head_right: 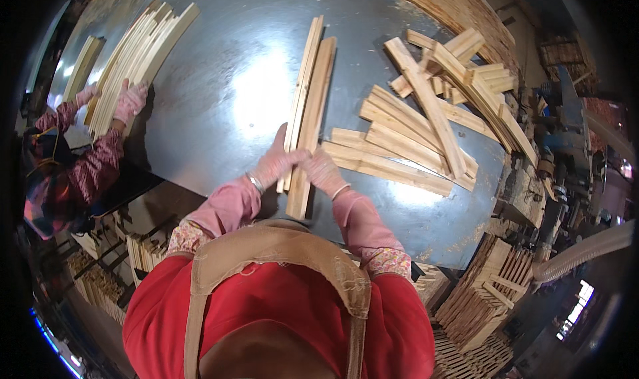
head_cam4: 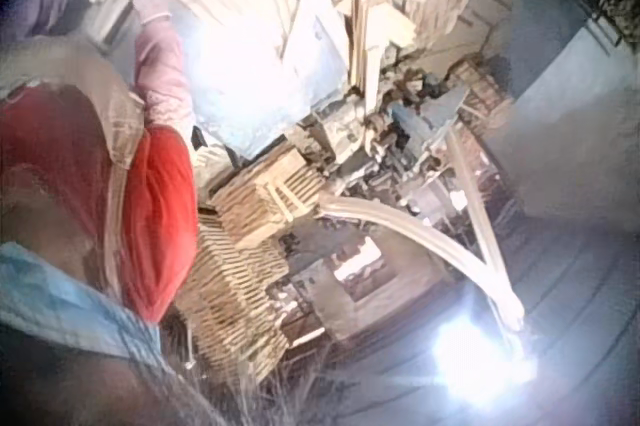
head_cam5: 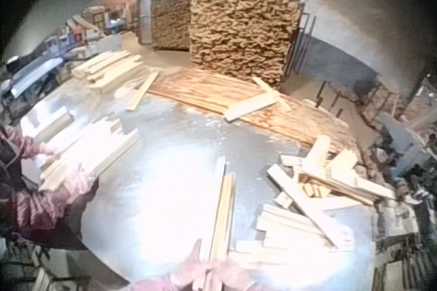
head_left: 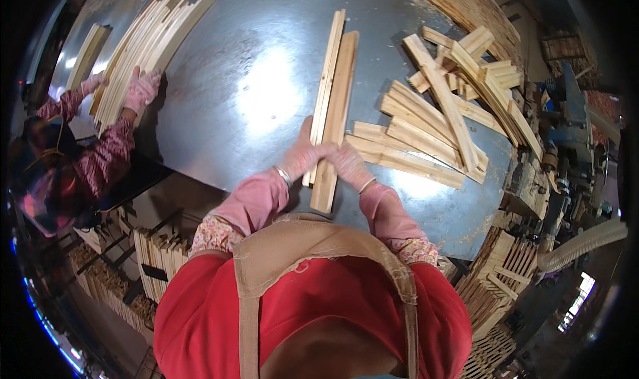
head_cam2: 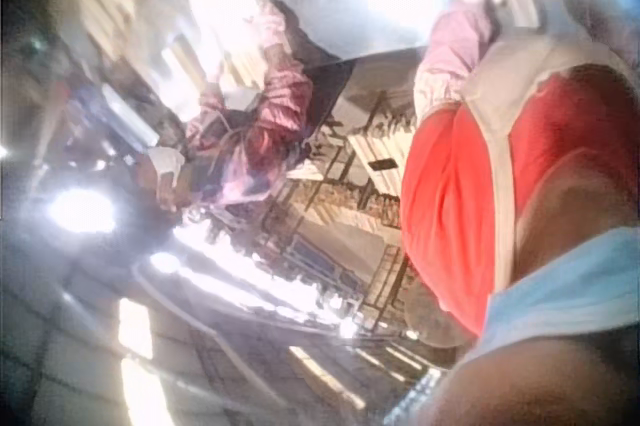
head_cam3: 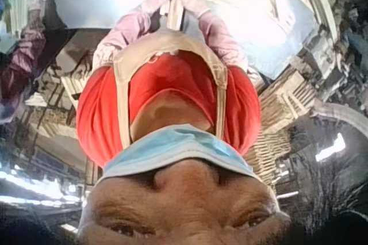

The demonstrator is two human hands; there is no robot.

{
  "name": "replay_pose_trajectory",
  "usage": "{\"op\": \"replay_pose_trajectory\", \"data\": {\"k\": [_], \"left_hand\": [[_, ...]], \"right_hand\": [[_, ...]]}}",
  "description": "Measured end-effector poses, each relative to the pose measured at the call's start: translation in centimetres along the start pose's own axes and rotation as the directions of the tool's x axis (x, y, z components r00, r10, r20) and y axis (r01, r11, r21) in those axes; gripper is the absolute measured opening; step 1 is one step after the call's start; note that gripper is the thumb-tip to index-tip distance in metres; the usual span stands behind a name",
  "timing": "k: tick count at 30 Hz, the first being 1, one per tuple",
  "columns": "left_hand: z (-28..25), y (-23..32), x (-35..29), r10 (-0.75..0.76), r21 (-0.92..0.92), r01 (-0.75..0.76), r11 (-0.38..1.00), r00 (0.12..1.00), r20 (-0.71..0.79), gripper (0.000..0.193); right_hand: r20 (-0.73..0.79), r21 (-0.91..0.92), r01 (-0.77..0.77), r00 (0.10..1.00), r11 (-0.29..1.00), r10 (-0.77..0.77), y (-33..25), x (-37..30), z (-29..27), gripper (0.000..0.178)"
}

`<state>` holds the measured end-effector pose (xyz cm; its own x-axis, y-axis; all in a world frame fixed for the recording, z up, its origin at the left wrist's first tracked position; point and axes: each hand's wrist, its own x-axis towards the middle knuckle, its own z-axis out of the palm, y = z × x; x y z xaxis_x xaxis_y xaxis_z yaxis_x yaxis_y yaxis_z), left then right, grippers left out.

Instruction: The person sorts and stacks thin wooden slats on a large metal table. They pick up individual pieces from a disorganized pile, align them, and place them into a neat stack.

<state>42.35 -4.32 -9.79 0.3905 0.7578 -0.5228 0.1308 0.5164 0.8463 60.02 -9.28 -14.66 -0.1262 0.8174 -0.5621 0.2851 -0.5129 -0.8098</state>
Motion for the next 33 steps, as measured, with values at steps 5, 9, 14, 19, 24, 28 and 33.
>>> {"op": "replay_pose_trajectory", "data": {"k": [5, 9, 14, 19, 24, 28, 33], "left_hand": [[-8.8, -0.9, -0.1, -0.209, -0.294, 0.251, 0.922, 0.964, 0.165, 0.090], [-12.6, -1.3, -4.7, 0.073, 0.298, -0.001, 0.955, 0.970, -0.231, 0.081], [-18.8, -3.6, -8.5, -0.021, 0.748, 0.407, 0.525, 0.884, -0.467, 0.067], [-21.8, -6.8, -8.9, -0.027, 0.296, 0.116, 0.948, 0.957, -0.289, 0.065], [-28.2, -13.2, -7.1, -0.274, -0.584, 0.190, 0.789, 0.960, -0.058, 0.052], [-29.4, -11.1, -8.6, -0.180, -0.725, 0.270, 0.634, 0.963, 0.201, 0.060], [-29.3, -11.9, -8.9, -0.105, -0.788, 0.256, 0.559, 0.965, 0.240, 0.060]], "right_hand": [[0.011, 0.507, 0.024, 0.999, 0.861, -0.034, -3.1, 0.0, 1.1, 0.049], [-0.140, -0.012, -0.030, 0.990, 0.999, 0.028, -3.9, 2.0, -0.3, 0.059], [-0.127, -0.113, 0.060, 0.989, 0.992, -0.075, -9.0, 2.0, 0.8, 0.064], [-0.104, -0.320, -0.048, 0.994, 0.946, 0.016, -13.2, 3.8, 3.3, 0.066], [-0.141, -0.218, 0.094, 0.982, 0.971, -0.127, -16.4, 4.0, 6.8, 0.064], [-0.217, -0.055, 0.133, 0.966, 0.990, -0.142, -13.4, 6.1, 6.3, 0.061], [-0.221, -0.122, 0.047, 0.972, 0.991, -0.074, -16.2, 5.2, 7.7, 0.064]]}}
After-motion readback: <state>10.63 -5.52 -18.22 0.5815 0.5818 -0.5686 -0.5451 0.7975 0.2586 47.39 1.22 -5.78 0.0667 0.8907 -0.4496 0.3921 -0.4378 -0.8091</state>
